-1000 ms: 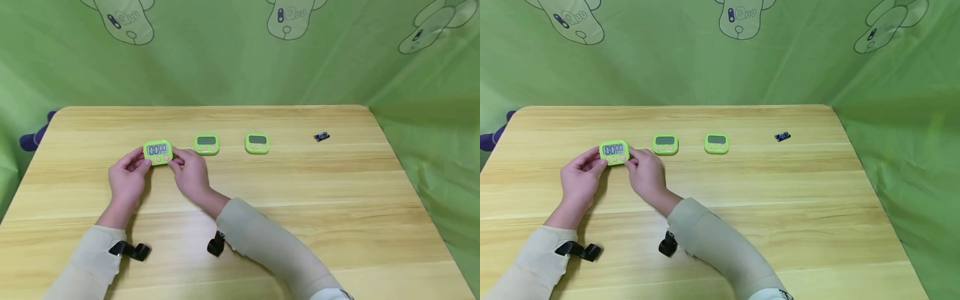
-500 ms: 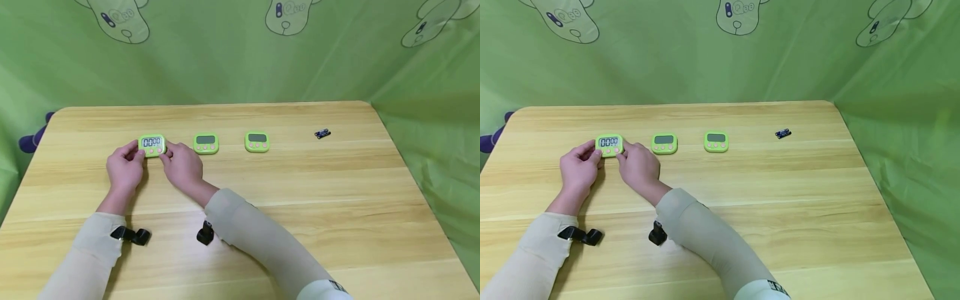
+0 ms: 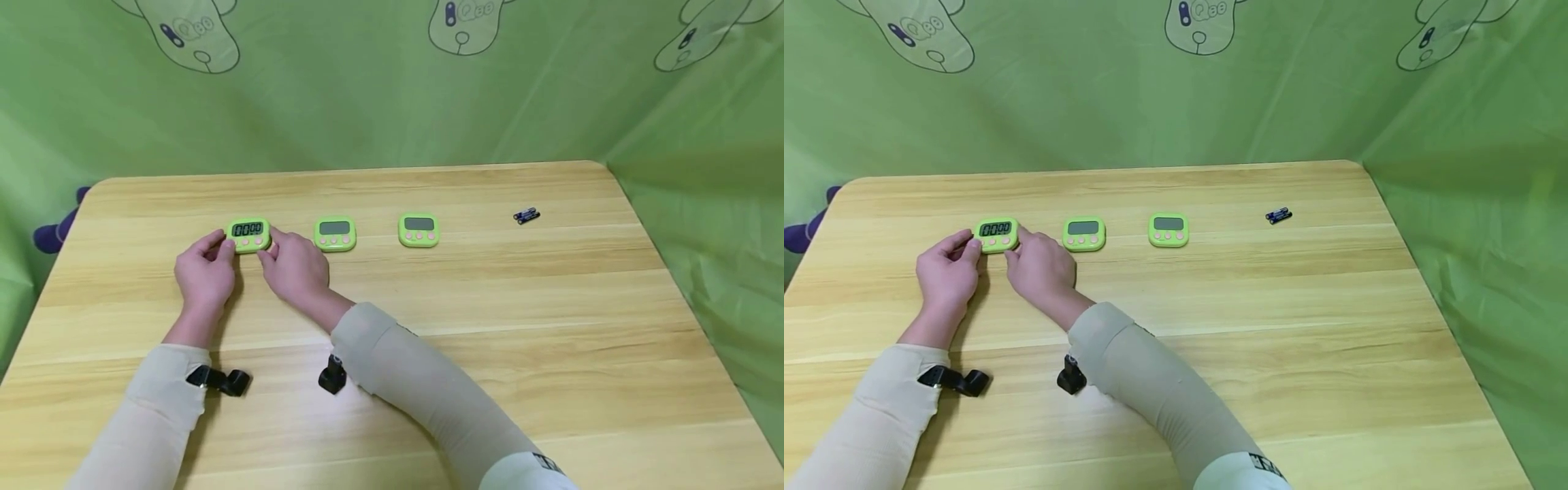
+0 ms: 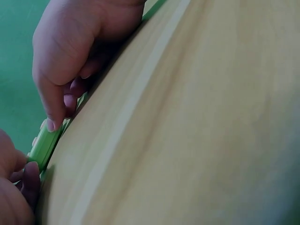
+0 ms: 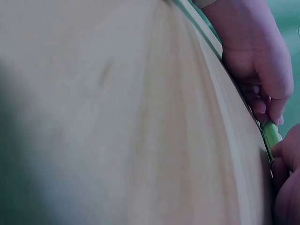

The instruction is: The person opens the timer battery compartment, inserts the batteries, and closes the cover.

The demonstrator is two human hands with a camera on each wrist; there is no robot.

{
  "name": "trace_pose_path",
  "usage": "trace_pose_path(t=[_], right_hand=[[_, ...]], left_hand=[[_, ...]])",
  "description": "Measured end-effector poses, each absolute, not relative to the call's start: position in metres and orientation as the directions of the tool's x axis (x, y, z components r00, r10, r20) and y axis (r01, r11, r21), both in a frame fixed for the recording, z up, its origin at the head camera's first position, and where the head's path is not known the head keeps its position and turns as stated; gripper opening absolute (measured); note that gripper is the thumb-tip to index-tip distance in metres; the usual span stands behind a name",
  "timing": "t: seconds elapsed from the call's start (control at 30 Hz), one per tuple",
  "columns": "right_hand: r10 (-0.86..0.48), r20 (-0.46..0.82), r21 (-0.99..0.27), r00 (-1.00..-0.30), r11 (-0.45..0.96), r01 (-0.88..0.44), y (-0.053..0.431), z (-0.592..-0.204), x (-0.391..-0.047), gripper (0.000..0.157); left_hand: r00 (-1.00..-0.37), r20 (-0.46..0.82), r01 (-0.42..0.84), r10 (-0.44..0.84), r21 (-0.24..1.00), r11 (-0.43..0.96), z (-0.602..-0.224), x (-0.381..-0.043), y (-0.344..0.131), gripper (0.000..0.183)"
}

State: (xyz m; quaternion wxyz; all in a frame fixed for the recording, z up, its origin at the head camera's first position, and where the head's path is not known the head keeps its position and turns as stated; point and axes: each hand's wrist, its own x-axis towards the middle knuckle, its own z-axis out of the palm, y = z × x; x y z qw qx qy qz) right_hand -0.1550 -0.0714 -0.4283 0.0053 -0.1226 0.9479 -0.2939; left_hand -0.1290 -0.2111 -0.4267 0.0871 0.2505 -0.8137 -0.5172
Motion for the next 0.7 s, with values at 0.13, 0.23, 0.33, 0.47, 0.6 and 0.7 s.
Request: trace_pose_path(t=[0.13, 0.23, 0.33, 0.47, 0.6, 0.7], right_hand=[[-0.248, 0.078, -0.61, -0.966, 0.754, -0.243, -0.068, -0.429, -0.151, 0.051], [-0.268, 0.111, -0.669, -0.957, 0.692, -0.271, -0.062, -0.43, -0.147, 0.049], [-0.3, 0.135, -0.736, -0.944, 0.608, -0.298, -0.055, -0.431, -0.142, 0.047], [-0.333, 0.145, -0.833, -0.932, 0.467, -0.296, -0.043, -0.433, -0.134, 0.045], [-0.352, 0.145, -0.892, -0.925, 0.358, -0.276, -0.025, -0.433, -0.126, 0.039], [-0.356, 0.145, -0.909, -0.923, 0.321, -0.266, -0.008, -0.432, -0.121, 0.034]], left_hand=[[-0.812, -0.053, -0.256, -0.582, 0.927, 0.273, -0.43, -0.124, -0.204, 0.037], [-0.753, 0.015, -0.158, -0.658, 0.966, 0.202, -0.434, -0.12, -0.193, 0.034], [-0.712, 0.072, -0.057, -0.699, 0.985, 0.16, -0.438, -0.114, -0.181, 0.03], [-0.712, 0.134, 0.022, -0.689, 0.985, 0.168, -0.441, -0.107, -0.168, 0.028], [-0.745, 0.185, 0.081, -0.641, 0.979, 0.188, -0.444, -0.101, -0.157, 0.028], [-0.776, 0.209, 0.097, -0.595, 0.972, 0.215, -0.443, -0.097, -0.149, 0.027]])
